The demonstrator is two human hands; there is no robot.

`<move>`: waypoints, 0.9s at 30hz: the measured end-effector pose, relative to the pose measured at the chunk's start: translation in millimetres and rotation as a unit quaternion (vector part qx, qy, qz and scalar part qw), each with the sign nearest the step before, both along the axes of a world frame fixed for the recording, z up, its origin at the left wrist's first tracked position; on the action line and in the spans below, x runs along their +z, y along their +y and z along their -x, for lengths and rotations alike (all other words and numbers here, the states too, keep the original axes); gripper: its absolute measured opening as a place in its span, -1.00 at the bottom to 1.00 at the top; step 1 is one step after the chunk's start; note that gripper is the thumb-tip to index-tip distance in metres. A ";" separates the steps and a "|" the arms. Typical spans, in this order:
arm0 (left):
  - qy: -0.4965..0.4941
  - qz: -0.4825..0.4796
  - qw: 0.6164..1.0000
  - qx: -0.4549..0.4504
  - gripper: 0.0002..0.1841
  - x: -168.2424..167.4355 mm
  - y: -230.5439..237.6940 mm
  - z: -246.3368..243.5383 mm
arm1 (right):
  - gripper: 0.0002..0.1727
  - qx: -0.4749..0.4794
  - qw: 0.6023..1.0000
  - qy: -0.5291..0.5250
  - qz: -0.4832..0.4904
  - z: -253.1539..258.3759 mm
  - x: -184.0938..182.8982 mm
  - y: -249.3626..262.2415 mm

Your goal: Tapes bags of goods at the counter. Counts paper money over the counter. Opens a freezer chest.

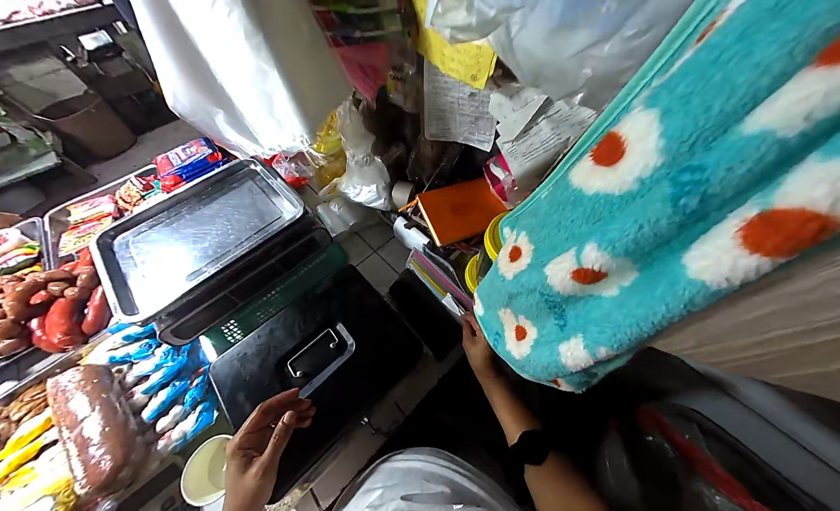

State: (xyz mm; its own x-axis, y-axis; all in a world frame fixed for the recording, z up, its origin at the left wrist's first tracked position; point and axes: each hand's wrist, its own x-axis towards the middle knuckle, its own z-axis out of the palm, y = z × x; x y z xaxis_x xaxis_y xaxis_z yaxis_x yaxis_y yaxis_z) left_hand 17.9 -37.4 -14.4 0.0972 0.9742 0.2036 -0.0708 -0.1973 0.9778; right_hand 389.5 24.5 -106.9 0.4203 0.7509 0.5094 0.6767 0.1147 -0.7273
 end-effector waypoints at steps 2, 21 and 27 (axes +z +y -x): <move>0.007 -0.008 1.000 0.002 -0.66 -0.2 -0.2 -0.5 | -0.85 -0.003 1.000 0.007 0.023 5.9 12.7 -3.7; 0.030 -0.027 0.999 0.005 -0.71 0.5 4.2 0.7 | -0.69 0.015 0.946 0.195 0.259 22.1 -8.5 -21.9; 0.044 -0.041 0.998 0.014 -0.72 -0.5 2.9 -2.1 | -0.69 0.058 0.955 0.015 0.291 16.0 -9.3 -33.8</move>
State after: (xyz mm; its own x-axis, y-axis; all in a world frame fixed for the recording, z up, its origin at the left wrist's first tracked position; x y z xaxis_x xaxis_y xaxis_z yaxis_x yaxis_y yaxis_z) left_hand 20.0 -34.5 -14.9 0.0917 0.9573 0.2743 0.0209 -0.2773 0.9606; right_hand 373.6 -9.3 -116.2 0.3245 0.9457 -0.0181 0.6625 -0.2409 -0.7092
